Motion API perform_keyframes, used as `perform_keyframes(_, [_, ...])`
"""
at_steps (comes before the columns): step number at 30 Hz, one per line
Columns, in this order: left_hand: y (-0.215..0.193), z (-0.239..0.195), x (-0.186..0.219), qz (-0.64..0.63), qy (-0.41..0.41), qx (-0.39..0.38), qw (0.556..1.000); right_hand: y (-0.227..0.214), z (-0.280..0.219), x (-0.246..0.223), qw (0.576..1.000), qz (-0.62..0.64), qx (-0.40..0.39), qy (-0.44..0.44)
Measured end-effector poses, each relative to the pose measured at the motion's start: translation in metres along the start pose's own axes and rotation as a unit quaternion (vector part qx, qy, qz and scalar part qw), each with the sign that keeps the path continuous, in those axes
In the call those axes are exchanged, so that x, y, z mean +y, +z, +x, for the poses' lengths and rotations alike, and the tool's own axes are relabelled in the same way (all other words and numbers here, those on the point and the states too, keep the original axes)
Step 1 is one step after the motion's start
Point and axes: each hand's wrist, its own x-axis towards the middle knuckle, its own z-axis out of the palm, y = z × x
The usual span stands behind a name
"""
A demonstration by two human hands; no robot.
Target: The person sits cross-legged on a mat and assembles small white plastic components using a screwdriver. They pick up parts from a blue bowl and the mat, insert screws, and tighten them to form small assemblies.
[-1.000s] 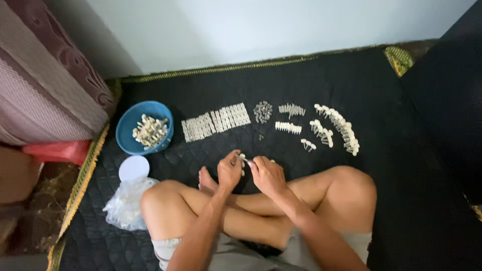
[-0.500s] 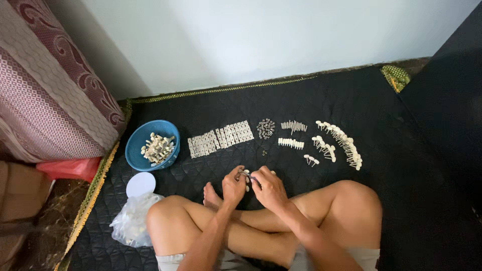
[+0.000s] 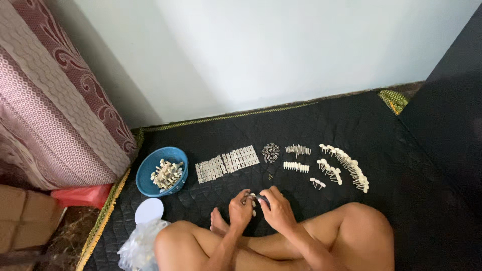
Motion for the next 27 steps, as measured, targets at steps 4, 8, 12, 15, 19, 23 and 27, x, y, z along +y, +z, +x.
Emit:
perform_keyframes(4, [-0.004, -0.003, 0.008, -0.007, -0.002, 0.001, 1.0, 0.007, -0.001, 0.004, 0.999, 0.035, -0.005, 0.013])
perform_keyframes(8, [-0.006, -0.004, 0.01, -0.005, -0.02, 0.005, 1.0, 0.013, -0.006, 0.009, 0.996, -0.088, -0.001, 0.001])
perform_keyframes(12, [0.001, 0.001, -0.004, 0.0, 0.017, 0.028, 0.999, 0.005, -0.004, 0.004, 0.984, -0.175, 0.0, -0.033])
perform_keyframes(15, [-0.003, -0.003, 0.005, -0.008, 0.011, 0.017, 1.0, -0.009, 0.001, -0.011, 0.996, -0.051, -0.038, -0.063])
perform_keyframes(19, [-0.003, -0.004, 0.004, -0.011, 0.023, 0.0, 1.0, 0.002, -0.003, -0.01, 0.999, -0.037, -0.02, -0.033])
perform_keyframes(23, [-0.003, -0.004, 0.006, -0.011, 0.008, 0.003, 1.0, 0.013, -0.007, 0.006, 0.985, -0.17, -0.032, -0.004])
perform_keyframes(27, [-0.008, -0.008, 0.012, 0.01, 0.014, 0.006, 1.0, -0.005, -0.002, -0.009, 0.996, -0.057, -0.031, -0.057])
